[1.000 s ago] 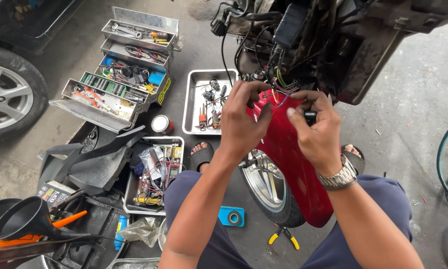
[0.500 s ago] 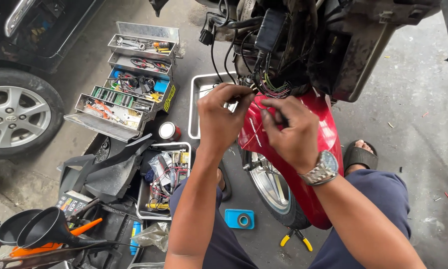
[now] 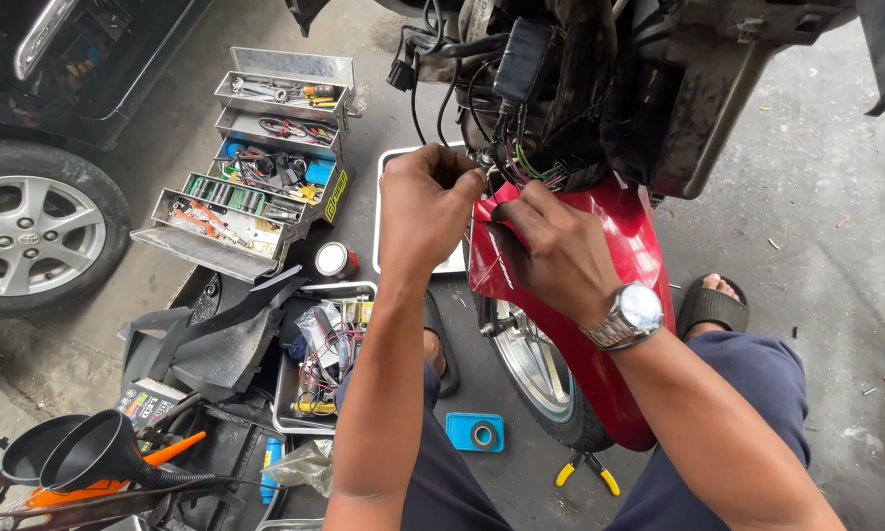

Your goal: Repairing and connecting the electrical wiring harness on the front of a motorcycle.

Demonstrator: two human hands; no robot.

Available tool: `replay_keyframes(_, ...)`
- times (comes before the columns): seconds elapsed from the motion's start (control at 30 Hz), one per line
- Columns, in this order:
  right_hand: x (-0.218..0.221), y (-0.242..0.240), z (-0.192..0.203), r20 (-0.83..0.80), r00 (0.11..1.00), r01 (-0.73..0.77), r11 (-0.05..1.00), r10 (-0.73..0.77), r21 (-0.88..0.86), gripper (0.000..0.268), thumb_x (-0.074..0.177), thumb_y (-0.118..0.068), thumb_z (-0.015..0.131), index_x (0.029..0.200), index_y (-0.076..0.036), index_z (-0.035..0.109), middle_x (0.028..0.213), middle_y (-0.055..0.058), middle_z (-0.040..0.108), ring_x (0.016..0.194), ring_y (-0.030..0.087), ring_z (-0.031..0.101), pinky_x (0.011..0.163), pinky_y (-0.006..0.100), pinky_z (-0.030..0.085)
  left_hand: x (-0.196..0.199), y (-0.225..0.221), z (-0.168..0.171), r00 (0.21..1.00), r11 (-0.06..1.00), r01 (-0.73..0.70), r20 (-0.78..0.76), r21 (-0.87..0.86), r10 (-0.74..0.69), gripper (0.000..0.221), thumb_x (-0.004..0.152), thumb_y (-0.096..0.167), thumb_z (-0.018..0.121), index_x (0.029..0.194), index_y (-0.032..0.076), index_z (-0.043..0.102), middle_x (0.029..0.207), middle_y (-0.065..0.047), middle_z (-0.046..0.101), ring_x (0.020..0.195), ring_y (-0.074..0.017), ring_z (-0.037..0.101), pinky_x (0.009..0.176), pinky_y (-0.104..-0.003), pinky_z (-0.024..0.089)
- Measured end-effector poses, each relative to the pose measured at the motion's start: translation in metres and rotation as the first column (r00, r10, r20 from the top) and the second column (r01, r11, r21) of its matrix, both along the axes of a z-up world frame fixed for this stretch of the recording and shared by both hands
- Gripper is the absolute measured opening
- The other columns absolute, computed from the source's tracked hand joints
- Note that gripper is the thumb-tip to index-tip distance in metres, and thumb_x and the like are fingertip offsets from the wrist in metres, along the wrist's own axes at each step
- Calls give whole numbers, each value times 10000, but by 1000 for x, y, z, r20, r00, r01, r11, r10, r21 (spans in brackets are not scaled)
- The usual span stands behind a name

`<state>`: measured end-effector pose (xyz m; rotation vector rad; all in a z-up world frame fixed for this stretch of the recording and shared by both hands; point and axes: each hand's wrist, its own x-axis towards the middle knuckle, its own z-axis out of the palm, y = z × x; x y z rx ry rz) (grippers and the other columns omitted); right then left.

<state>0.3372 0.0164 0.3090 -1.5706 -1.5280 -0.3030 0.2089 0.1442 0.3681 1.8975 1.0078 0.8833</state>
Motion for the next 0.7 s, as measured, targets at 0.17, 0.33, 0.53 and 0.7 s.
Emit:
replay_keyframes(0.17,10,-3,-10,-235,970,-79,994,59,-73,81,1141,-258,721,1117,-185,746,949,17,647,893,362,749,684,464,602,-5,-9,25,982,938,188,-25,292,-189,193,908,-97,734,1081,-30,789,895,-257,806,808,-425,828,690,-456,683)
replay_keyframes(0.33,3,5,2,-262,963,-59,998,54,-12,119,1163,-274,711,1129,-167,754,907,40,633,858,392,744,636,470,593,-15,-8,6,970,778,241,-147,580,-192,175,1000,-58,704,1106,17,822,980,-196,768,851,-417,796,695,-454,657)
replay_keyframes(0.53,-1,13,8,-173,985,14,1000,-18,-22,187,1205,-273,644,1136,-131,746,890,55,636,752,370,742,597,463,603,-20,-3,-19,965,546,244,-255,802,-57,172,1048,6,704,1142,70,834,1034,-124,730,922,-336,785,741,-400,655)
replay_keyframes(0.7,-1,13,12,-32,997,73,994,-76,-80,225,1216,-320,600,1096,-165,710,914,20,613,730,348,749,599,463,620,-19,9,-30,972,358,230,-233,905,-34,136,1035,-22,719,1105,54,809,979,-108,685,873,-308,751,714,-383,609)
